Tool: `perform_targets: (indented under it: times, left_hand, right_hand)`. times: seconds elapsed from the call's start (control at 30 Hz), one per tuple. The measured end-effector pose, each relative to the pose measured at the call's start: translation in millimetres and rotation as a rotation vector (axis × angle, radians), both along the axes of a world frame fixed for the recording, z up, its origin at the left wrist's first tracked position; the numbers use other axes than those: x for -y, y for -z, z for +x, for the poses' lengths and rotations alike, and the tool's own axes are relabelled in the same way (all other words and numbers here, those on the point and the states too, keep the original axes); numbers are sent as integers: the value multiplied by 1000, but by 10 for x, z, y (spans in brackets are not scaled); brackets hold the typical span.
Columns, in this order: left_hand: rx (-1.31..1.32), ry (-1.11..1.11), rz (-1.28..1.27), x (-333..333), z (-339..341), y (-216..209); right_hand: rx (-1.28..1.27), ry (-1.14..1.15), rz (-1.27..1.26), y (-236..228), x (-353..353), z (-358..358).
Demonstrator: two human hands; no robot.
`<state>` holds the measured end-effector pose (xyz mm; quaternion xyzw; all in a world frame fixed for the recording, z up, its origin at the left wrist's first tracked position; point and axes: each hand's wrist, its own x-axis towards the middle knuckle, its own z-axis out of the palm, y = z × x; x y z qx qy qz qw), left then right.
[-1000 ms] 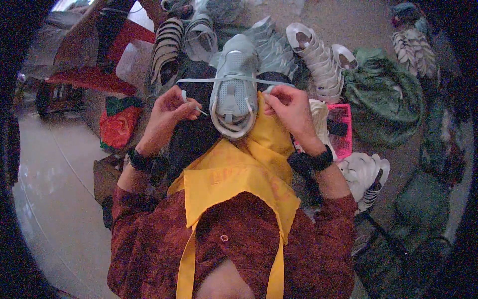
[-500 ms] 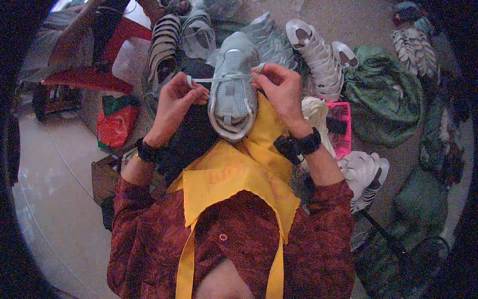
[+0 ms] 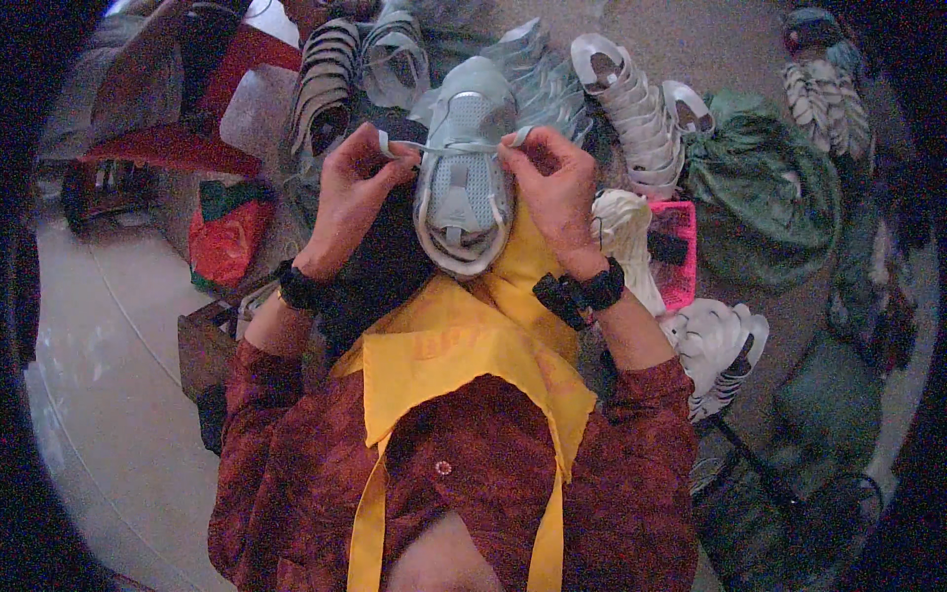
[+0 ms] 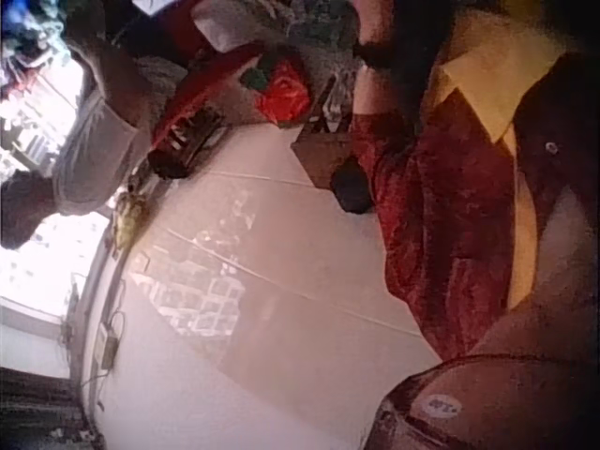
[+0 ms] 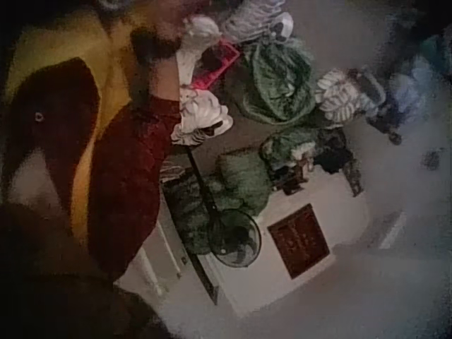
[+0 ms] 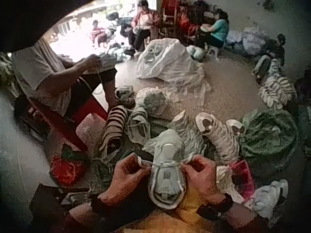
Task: The person sits on the floor and threads white shoelaces through the eyelets of light green sneakers. They pull the laces tight, tie a knot, and adjust the laces on multiple shoes, handling them one at a time.
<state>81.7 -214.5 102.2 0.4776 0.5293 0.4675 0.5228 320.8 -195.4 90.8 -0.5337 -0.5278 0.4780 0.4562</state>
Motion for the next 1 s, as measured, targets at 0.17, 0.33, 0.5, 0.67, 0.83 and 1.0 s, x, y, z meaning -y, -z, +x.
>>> perform_targets:
  times: [0.17, 0.33, 0.5, 0.67, 0.83, 1.0]
  left_hand:
    - [38, -10, -8, -3, 30, 46]
    - [-22, -48, -28, -27, 39, 84]
    - [30, -77, 14, -43, 93, 99]
    - [96, -128, 10, -65, 156, 112]
    - [-195, -98, 42, -94, 117, 166]
    - [-409, -52, 198, -80, 153, 50]
  right_hand:
    - [103, 27, 80, 27, 12, -40]
    - [250, -57, 117, -50, 29, -12]
    - [165, -37, 76, -37, 22, -42]
    - [208, -29, 98, 17, 6, -23]
    - [129, -44, 63, 9, 4, -28]
    - [138, -66, 64, 2, 4, -11]
